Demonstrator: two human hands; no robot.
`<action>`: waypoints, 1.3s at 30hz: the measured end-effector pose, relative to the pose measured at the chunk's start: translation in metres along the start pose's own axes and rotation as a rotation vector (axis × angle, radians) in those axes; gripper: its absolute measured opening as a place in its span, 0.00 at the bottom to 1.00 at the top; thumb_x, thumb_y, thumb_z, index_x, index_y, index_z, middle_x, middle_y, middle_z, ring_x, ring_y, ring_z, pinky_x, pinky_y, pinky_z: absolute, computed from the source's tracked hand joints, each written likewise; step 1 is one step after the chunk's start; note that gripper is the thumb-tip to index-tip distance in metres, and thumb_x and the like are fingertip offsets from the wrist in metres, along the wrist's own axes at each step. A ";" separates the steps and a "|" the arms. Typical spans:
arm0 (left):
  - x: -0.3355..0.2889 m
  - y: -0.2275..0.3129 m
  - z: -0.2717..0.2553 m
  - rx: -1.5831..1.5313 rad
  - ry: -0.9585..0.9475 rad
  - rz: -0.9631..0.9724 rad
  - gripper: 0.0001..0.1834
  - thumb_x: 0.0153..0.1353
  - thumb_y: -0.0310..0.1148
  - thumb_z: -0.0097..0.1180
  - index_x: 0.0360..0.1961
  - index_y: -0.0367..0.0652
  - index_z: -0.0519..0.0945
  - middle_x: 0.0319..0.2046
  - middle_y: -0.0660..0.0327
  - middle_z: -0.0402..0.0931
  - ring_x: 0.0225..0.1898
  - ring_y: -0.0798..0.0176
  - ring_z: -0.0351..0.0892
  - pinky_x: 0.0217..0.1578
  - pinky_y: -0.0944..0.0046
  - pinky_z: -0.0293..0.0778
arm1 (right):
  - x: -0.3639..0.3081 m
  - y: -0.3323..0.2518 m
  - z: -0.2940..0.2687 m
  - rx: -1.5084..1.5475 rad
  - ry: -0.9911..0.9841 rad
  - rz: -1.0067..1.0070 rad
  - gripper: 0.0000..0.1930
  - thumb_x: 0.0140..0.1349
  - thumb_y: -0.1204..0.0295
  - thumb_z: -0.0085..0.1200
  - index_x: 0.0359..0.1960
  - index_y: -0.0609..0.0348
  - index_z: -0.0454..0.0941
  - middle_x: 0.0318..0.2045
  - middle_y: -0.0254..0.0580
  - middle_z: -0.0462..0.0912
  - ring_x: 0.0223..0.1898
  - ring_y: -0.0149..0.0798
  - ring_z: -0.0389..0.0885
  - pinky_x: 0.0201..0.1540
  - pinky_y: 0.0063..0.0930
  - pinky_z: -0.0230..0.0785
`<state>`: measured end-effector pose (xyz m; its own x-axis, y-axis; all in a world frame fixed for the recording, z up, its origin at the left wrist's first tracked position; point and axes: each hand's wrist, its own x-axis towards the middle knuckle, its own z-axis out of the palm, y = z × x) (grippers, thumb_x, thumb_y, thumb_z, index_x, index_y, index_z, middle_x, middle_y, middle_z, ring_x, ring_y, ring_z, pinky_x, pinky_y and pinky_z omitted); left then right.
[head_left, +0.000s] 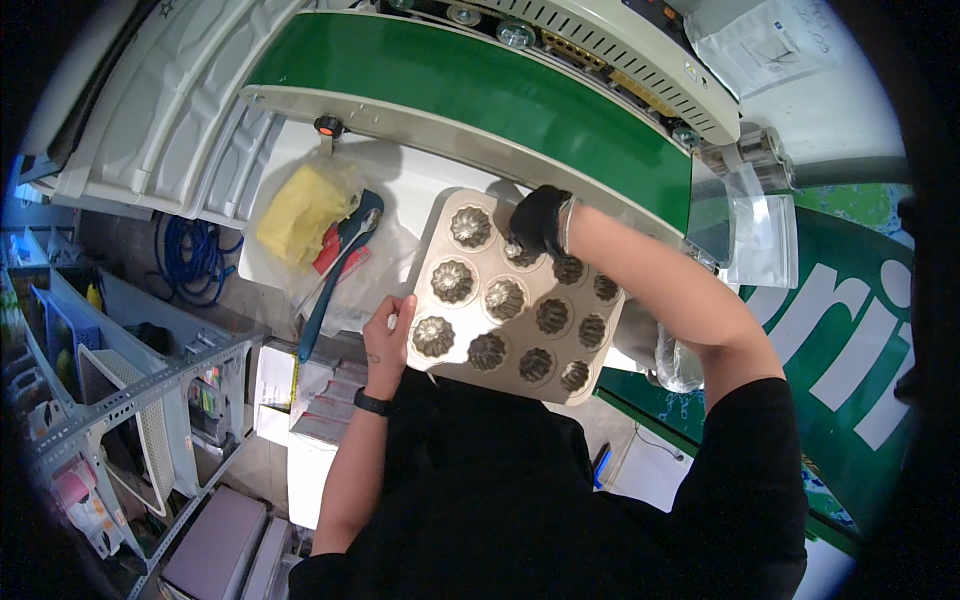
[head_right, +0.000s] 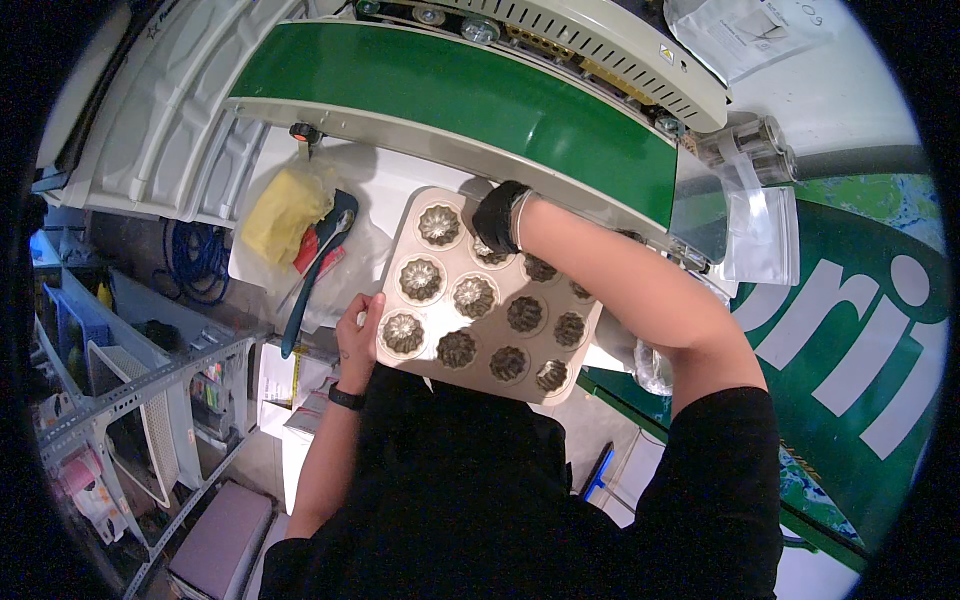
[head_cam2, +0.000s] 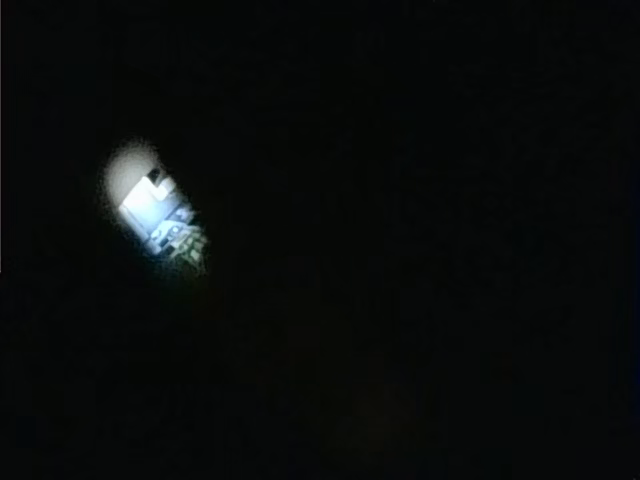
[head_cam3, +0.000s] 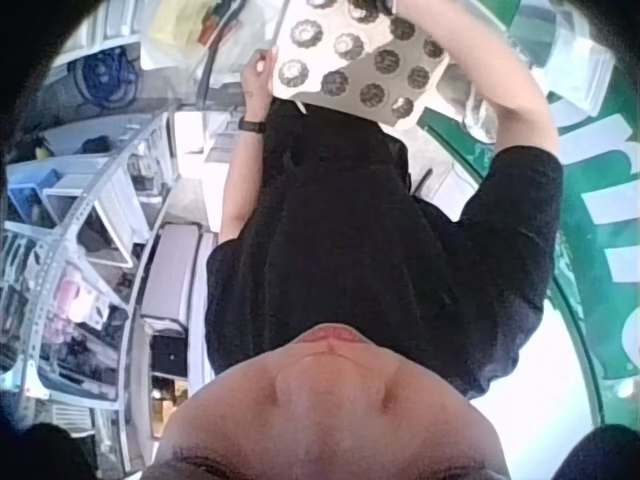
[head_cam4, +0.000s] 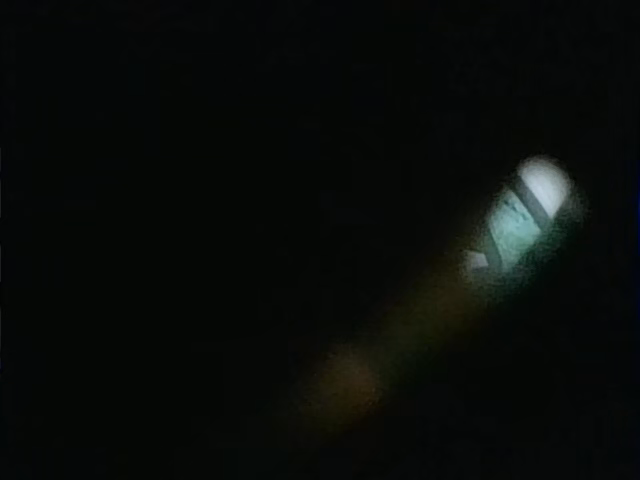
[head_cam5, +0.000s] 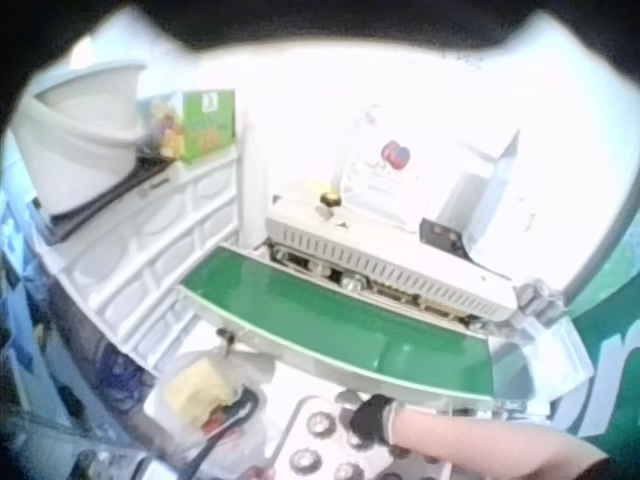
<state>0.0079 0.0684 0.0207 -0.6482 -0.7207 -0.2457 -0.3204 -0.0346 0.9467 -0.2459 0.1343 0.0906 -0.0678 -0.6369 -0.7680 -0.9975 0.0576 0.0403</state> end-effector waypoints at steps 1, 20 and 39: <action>0.001 -0.004 0.001 0.002 -0.006 -0.005 0.16 0.54 0.37 0.48 0.18 0.34 0.68 0.12 0.63 0.64 0.19 0.77 0.59 0.19 0.73 0.59 | 0.001 -0.002 0.001 -0.007 -0.006 0.002 0.10 0.46 0.69 0.41 0.24 0.57 0.76 0.22 0.47 0.76 0.26 0.48 0.74 0.30 0.34 0.67; -0.002 -0.008 0.003 -0.018 -0.036 -0.032 0.15 0.56 0.37 0.45 0.20 0.35 0.68 0.14 0.60 0.65 0.20 0.75 0.59 0.23 0.72 0.61 | -0.086 0.027 -0.015 0.723 0.556 0.086 0.12 0.49 0.73 0.38 0.33 0.59 0.74 0.16 0.46 0.73 0.19 0.37 0.72 0.24 0.27 0.65; 0.035 0.012 -0.025 0.214 -0.650 -0.096 0.12 0.58 0.38 0.41 0.24 0.41 0.66 0.17 0.68 0.61 0.21 0.76 0.58 0.21 0.75 0.57 | 0.016 -0.093 0.069 3.719 1.388 -0.233 0.08 0.51 0.64 0.36 0.21 0.50 0.67 0.24 0.35 0.73 0.22 0.33 0.67 0.22 0.23 0.60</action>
<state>-0.0011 0.0257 0.0285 -0.8713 -0.1581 -0.4647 -0.4830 0.1083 0.8689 -0.1532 0.1715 0.0308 -0.6378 -0.3412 -0.6905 0.4190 -0.9060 0.0606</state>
